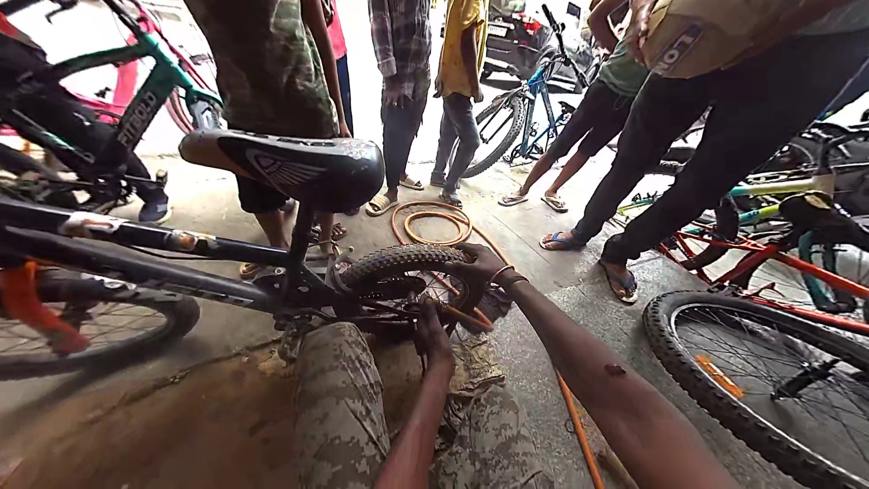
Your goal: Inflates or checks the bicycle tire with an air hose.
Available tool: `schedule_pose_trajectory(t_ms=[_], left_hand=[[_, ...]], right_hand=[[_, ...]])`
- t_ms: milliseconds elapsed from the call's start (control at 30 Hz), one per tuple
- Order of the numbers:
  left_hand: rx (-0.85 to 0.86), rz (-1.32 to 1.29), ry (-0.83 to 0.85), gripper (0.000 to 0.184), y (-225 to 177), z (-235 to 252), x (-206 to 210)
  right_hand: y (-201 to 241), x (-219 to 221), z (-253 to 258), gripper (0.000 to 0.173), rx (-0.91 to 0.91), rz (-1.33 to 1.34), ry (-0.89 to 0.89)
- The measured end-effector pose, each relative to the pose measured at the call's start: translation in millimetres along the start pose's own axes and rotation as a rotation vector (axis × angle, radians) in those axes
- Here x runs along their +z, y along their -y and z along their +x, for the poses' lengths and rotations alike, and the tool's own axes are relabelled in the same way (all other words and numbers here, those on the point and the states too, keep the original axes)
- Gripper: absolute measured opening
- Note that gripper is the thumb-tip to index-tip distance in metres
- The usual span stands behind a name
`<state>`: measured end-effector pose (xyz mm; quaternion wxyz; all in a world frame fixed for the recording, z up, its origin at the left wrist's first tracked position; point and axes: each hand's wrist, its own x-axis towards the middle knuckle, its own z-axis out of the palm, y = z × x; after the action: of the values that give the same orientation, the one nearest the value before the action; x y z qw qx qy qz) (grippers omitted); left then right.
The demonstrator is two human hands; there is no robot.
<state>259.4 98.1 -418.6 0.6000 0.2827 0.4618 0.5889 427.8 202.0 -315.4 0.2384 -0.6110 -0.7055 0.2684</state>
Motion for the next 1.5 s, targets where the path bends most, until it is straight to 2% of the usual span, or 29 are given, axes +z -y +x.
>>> schedule_pose_trajectory(t_ms=[100,167,267,400,433,500,533,600,667,733,833,933,1000,1167,1500], left_hand=[[-0.207,-0.131,0.032,0.07,1.5,-0.8,11.9],[-0.301,-0.174,0.064,0.066,3.6,1.5,18.4],[-0.33,-0.281,0.124,0.062,19.1,16.4,28.9],[-0.403,-0.46,0.097,0.05,37.8,45.8,42.2],[-0.409,-0.486,0.102,0.046,40.6,48.8,44.3],[-0.411,-0.535,0.128,0.038,41.6,48.6,48.4],[-0.408,-0.557,0.149,0.036,41.6,47.3,50.8],[-0.387,-0.587,0.176,0.038,42.2,45.5,54.8],[-0.388,-0.599,0.159,0.042,43.1,50.0,55.4],[-0.426,-0.591,0.134,0.044,42.0,55.0,52.8],[-0.457,-0.608,0.167,0.045,33.9,57.4,52.5],[-0.443,-0.641,0.199,0.045,30.2,56.7,52.7],[-0.443,-0.658,0.215,0.045,31.5,57.8,53.6],[-0.453,-0.692,0.237,0.046,29.0,54.9,58.9],[-0.445,-0.749,0.253,0.047,21.5,55.5,56.4]], right_hand=[[-1.2,4.5,0.3,0.065,0.014,-0.009,-0.012],[-3.0,6.6,2.8,0.065,0.007,0.005,-0.013],[-9.1,9.8,7.0,0.061,-0.069,0.061,-0.039],[-6.6,12.0,3.8,0.064,-0.035,0.115,-0.018],[-5.7,9.7,5.0,0.06,-0.033,0.124,0.002],[-4.9,3.8,13.6,0.041,0.006,0.178,0.02],[0.9,-0.5,19.8,0.043,0.104,0.22,0.022],[13.7,-9.8,36.6,0.063,0.339,0.27,0.068],[27.7,-17.7,50.6,0.069,0.416,0.242,0.142],[33.8,-16.2,66.1,0.07,0.448,0.204,0.209],[36.2,-3.6,84.6,0.048,0.442,0.341,0.351],[50.1,5.8,78.6,0.036,0.517,0.478,0.377],[54.9,5.3,77.0,0.036,0.562,0.465,0.385],[60.8,3.3,74.9,0.038,0.539,0.369,0.391],[62.5,5.2,79.2,0.037,0.585,0.416,0.392]])
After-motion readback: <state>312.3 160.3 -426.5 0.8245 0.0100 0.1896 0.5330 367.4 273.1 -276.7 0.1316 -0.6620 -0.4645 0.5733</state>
